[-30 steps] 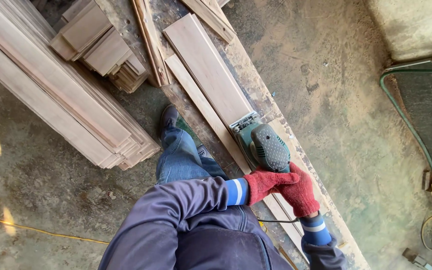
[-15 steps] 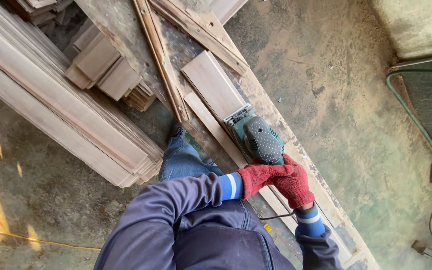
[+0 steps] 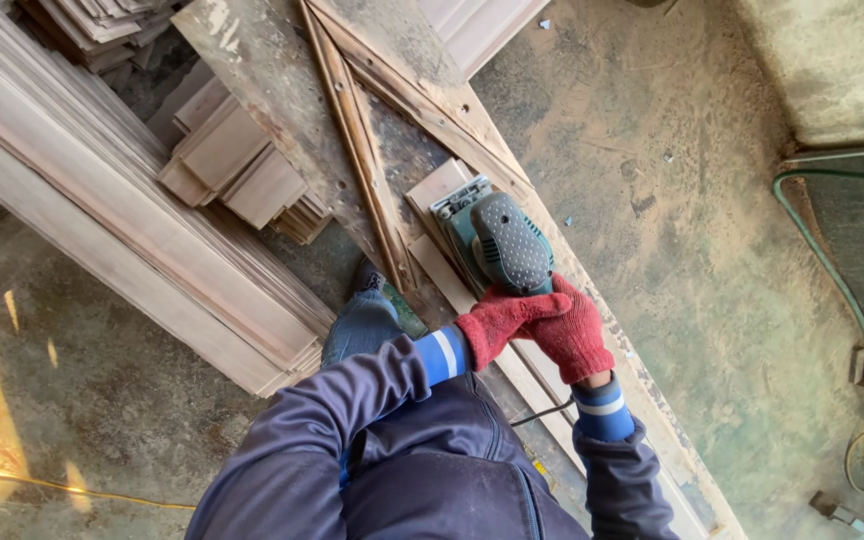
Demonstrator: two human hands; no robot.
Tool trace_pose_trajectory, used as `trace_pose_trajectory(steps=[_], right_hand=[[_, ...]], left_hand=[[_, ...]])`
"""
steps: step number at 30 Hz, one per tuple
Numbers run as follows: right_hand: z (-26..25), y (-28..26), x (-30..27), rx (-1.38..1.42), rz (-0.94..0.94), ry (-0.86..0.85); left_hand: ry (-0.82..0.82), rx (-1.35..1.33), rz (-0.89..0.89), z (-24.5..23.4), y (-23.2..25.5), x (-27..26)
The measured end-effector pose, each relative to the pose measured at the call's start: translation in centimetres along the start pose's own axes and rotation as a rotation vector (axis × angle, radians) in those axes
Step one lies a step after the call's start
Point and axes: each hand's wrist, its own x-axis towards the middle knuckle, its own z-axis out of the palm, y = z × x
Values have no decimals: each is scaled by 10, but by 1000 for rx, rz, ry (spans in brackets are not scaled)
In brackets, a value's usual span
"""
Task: Sanding wood planks using an orbital sander and manual sandpaper.
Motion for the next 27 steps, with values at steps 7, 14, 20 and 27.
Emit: trace_pose_trajectory(steps=[7, 14, 20, 27], right_hand=[[4, -44, 34, -17, -38, 4], [9, -60, 56, -22, -29, 12], [13, -67, 52, -3, -24, -36], [6, -69, 38, -64, -26, -78]], left_hand=[[23, -3, -27, 15, 92, -44], [19, -16, -13, 6, 116, -44], [15, -67, 12, -16, 94, -28], [18, -122, 31, -22, 77, -25]])
